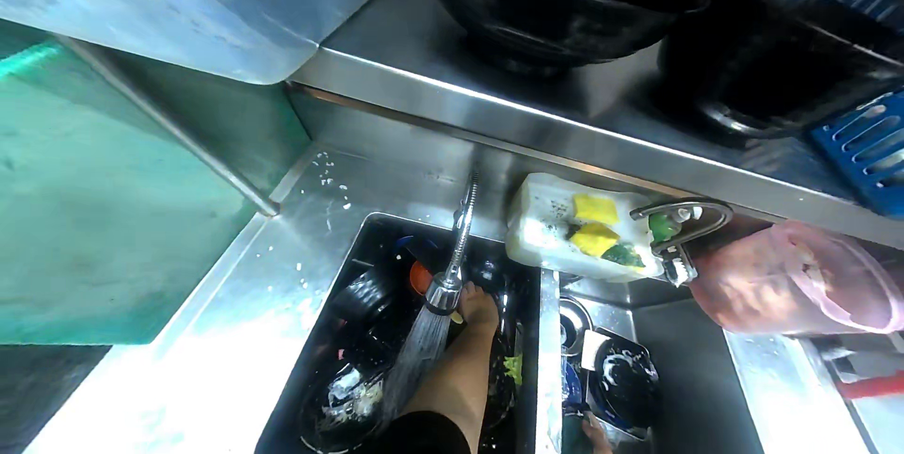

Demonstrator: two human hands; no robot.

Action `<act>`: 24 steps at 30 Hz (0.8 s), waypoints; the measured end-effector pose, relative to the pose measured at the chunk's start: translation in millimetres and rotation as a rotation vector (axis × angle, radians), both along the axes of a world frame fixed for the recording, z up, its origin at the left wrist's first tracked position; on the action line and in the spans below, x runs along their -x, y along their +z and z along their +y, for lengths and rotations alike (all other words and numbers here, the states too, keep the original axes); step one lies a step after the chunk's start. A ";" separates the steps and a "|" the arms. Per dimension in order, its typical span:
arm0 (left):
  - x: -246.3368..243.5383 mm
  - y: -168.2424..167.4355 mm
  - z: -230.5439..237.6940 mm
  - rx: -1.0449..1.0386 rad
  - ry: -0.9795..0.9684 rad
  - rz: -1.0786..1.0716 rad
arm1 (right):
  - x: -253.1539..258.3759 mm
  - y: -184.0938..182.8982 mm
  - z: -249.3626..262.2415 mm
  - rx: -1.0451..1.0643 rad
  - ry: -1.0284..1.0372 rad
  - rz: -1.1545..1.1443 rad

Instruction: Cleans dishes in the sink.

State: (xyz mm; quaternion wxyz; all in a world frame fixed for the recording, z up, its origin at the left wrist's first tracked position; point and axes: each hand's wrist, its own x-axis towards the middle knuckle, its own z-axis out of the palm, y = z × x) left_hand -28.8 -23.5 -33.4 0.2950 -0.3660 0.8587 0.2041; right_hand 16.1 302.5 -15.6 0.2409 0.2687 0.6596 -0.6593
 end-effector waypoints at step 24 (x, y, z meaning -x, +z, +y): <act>-299.5 20.5 13.8 -0.146 0.077 0.562 | -35.5 51.0 -31.2 -0.223 0.106 0.203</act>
